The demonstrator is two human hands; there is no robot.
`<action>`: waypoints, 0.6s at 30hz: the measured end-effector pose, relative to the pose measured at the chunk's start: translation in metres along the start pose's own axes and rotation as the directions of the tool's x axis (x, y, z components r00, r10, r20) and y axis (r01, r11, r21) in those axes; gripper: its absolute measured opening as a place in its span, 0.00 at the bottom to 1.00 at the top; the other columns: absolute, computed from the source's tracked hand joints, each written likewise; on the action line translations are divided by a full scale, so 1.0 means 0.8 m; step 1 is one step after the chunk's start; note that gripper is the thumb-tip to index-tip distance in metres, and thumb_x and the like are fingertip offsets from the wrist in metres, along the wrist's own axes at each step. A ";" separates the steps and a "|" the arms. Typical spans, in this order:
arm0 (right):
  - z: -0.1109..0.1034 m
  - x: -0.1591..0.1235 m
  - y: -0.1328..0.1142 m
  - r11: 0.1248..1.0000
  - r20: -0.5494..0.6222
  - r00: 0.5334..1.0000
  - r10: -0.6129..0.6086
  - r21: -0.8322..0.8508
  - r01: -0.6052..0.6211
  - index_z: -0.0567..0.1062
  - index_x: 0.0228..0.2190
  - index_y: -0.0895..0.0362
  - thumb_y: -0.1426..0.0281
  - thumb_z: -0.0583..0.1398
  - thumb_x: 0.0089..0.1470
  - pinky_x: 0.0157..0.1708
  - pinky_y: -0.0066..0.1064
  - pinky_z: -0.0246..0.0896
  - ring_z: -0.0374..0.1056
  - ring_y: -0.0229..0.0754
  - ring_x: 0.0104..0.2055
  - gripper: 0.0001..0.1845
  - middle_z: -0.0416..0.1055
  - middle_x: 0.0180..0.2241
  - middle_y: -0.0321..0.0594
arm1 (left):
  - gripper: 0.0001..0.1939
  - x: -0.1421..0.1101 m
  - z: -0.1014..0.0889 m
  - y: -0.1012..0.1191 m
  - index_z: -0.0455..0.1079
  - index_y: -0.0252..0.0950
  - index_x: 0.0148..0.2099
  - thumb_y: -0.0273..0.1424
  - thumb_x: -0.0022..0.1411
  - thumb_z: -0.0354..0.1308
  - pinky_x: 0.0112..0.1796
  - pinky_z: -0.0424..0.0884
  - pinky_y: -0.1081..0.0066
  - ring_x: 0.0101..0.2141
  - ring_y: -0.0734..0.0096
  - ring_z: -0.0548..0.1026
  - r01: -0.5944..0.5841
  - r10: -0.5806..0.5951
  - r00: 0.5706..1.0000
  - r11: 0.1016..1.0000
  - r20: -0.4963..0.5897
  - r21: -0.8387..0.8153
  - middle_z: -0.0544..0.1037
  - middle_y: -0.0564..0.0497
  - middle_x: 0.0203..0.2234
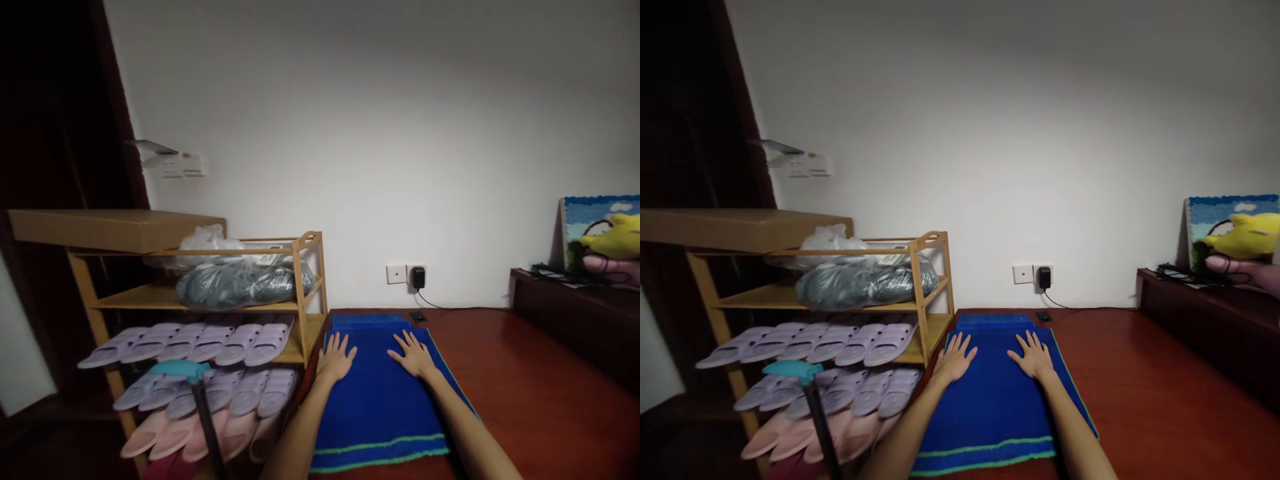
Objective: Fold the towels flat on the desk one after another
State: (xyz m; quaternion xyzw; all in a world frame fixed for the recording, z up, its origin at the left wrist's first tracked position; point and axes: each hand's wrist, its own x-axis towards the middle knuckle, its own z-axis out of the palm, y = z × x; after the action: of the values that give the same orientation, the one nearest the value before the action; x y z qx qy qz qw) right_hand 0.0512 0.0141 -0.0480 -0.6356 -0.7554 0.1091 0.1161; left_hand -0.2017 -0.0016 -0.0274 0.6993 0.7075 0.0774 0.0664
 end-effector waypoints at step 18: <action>-0.011 -0.102 0.026 1.000 0.010 1.000 0.003 -0.018 -0.003 0.48 0.62 0.44 0.38 0.39 0.50 0.61 0.47 0.32 0.29 0.46 0.67 0.43 0.35 0.66 0.35 | 0.35 -0.094 0.010 0.037 0.44 0.39 0.68 0.51 0.64 0.30 0.57 0.44 0.45 0.64 0.57 0.37 -0.016 0.016 1.000 1.000 -0.002 0.002 0.39 0.47 0.66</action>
State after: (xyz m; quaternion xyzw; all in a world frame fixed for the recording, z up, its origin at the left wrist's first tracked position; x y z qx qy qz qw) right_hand 0.0866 -0.0627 -0.0494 -0.6373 -0.7559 0.1057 0.1066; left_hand -0.1705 -0.0761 -0.0306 0.7048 0.7021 0.0782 0.0644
